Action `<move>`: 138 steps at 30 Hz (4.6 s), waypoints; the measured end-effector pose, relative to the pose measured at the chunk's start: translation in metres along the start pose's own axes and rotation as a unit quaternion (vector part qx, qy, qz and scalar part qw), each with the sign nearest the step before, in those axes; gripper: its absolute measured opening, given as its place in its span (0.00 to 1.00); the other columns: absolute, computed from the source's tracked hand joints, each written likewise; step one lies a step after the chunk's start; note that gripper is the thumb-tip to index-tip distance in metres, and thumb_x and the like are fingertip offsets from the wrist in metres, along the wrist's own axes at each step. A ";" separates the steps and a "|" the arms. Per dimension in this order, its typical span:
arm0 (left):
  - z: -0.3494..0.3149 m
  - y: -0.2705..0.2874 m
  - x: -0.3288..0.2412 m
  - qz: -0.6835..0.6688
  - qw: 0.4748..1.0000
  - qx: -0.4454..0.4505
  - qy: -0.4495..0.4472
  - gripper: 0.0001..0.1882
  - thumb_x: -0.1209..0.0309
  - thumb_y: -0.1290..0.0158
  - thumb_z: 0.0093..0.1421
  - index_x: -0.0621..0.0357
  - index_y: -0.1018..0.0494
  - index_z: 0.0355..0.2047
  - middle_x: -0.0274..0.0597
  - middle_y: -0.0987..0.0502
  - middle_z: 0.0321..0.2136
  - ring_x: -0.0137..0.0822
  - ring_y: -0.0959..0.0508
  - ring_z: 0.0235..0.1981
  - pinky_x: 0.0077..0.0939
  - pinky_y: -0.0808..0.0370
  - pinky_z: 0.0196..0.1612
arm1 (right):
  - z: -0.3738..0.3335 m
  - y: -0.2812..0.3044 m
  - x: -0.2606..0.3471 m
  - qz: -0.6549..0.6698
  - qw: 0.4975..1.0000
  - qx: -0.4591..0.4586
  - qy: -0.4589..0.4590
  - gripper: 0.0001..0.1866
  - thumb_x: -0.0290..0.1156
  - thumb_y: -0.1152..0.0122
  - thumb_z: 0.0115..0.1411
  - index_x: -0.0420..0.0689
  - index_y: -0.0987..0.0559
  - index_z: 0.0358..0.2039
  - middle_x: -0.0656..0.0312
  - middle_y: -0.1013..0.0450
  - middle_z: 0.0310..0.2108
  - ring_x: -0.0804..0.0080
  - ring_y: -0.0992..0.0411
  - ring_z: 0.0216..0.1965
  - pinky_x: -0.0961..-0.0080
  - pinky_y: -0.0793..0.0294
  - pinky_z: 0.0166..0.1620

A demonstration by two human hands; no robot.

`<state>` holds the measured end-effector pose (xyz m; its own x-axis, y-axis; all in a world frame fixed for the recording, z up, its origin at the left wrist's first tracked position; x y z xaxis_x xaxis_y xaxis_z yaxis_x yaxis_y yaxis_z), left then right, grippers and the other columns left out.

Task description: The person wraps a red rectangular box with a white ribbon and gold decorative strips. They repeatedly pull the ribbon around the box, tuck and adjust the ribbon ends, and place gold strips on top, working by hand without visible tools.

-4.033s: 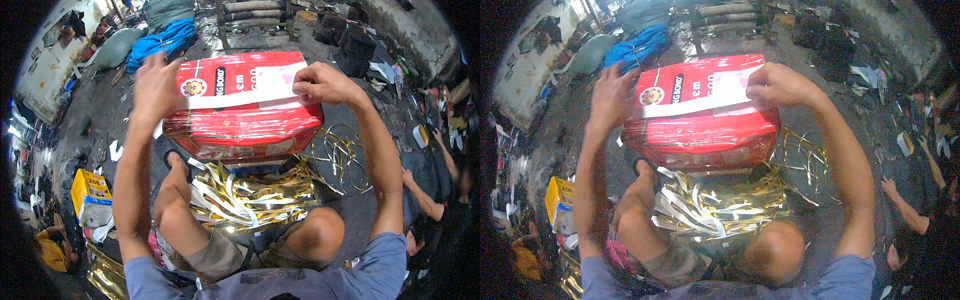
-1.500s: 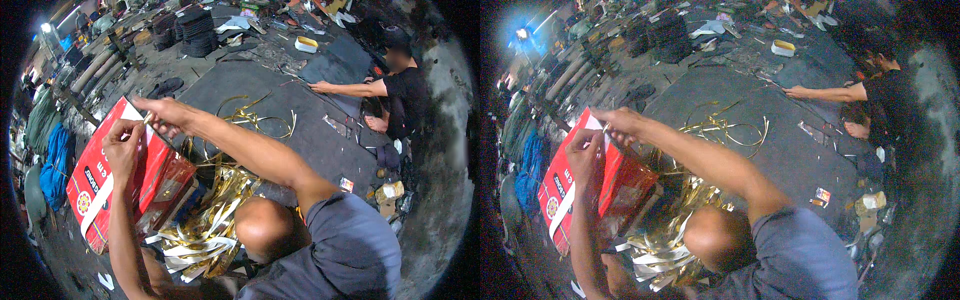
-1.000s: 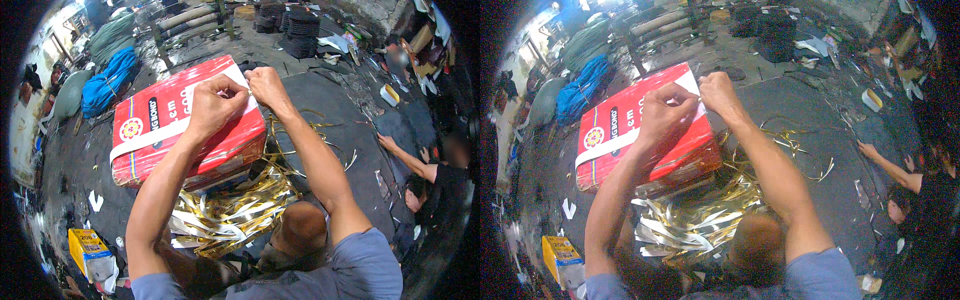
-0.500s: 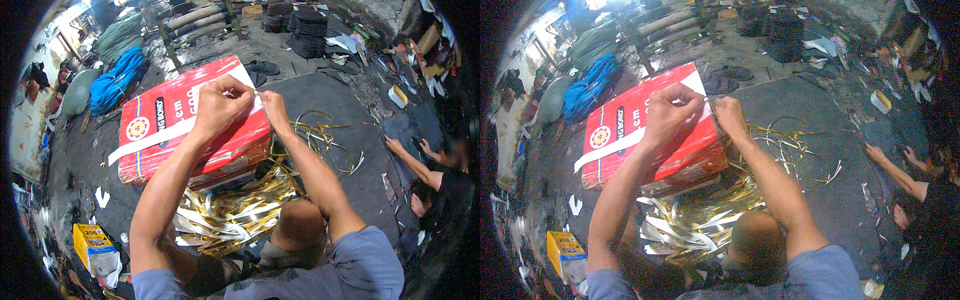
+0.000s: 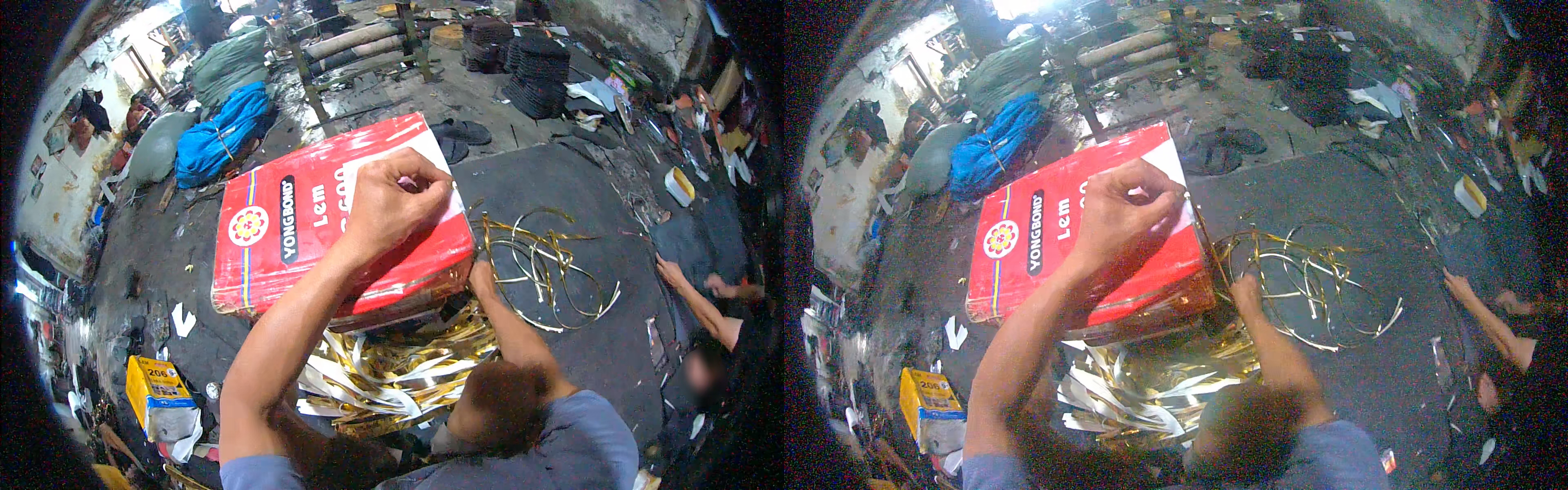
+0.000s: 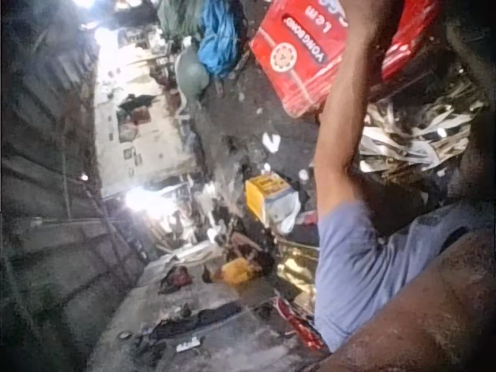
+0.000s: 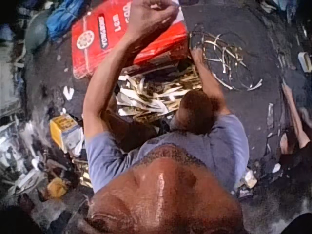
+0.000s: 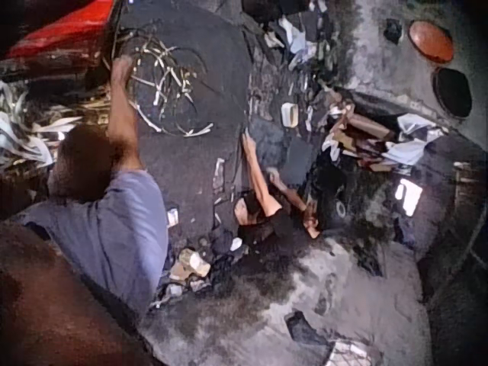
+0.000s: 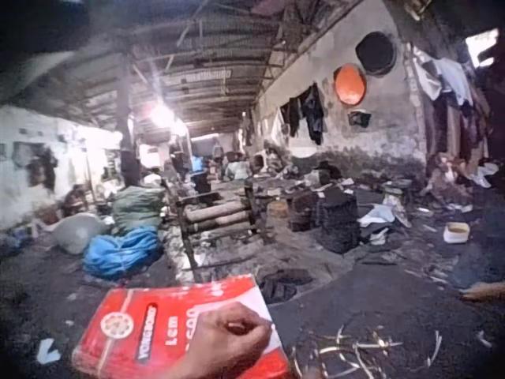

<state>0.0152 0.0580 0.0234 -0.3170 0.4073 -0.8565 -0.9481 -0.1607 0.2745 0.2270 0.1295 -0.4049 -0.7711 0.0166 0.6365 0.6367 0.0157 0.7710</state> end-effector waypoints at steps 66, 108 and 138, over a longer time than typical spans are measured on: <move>-0.039 0.012 -0.026 0.380 0.857 0.064 -0.341 0.28 0.58 0.40 0.63 0.54 0.26 0.62 0.53 0.24 0.59 0.56 0.23 0.58 0.48 0.27 0.63 | -0.198 0.021 0.069 -0.062 0.899 0.378 0.214 0.23 0.49 0.26 0.56 0.45 0.16 0.44 0.53 0.19 0.48 0.50 0.23 0.52 0.55 0.28 0.59; -0.274 0.040 -0.078 0.169 0.907 0.356 0.152 0.31 0.68 0.40 0.58 0.60 0.30 0.62 0.68 0.21 0.48 0.63 0.21 0.50 0.53 0.25 0.58 | -0.252 0.404 0.376 -0.068 0.773 0.165 0.609 0.12 0.36 0.30 0.53 0.46 0.21 0.36 0.56 0.24 0.32 0.48 0.20 0.32 0.55 0.20 0.35; -0.044 0.122 -0.029 0.249 0.957 -0.090 -0.118 0.29 0.70 0.34 0.55 0.59 0.25 0.58 0.53 0.18 0.47 0.44 0.18 0.49 0.38 0.20 0.49 | -0.041 0.301 0.383 -0.068 0.900 0.142 0.407 0.17 0.42 0.26 0.53 0.48 0.12 0.40 0.53 0.15 0.36 0.56 0.16 0.38 0.63 0.19 0.45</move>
<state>-0.0899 -0.0130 0.0626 -0.7454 0.4279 -0.5111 -0.6649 -0.5318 0.5245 0.1231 0.0993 0.0722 -0.5150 -0.7402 0.4323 0.4230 0.2191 0.8792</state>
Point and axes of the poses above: each hand's wrist, its own z-axis towards the middle knuckle, its own y-axis out of the back of the hand, x = y × z, the point moved 6 cm from there along z, towards the middle knuckle
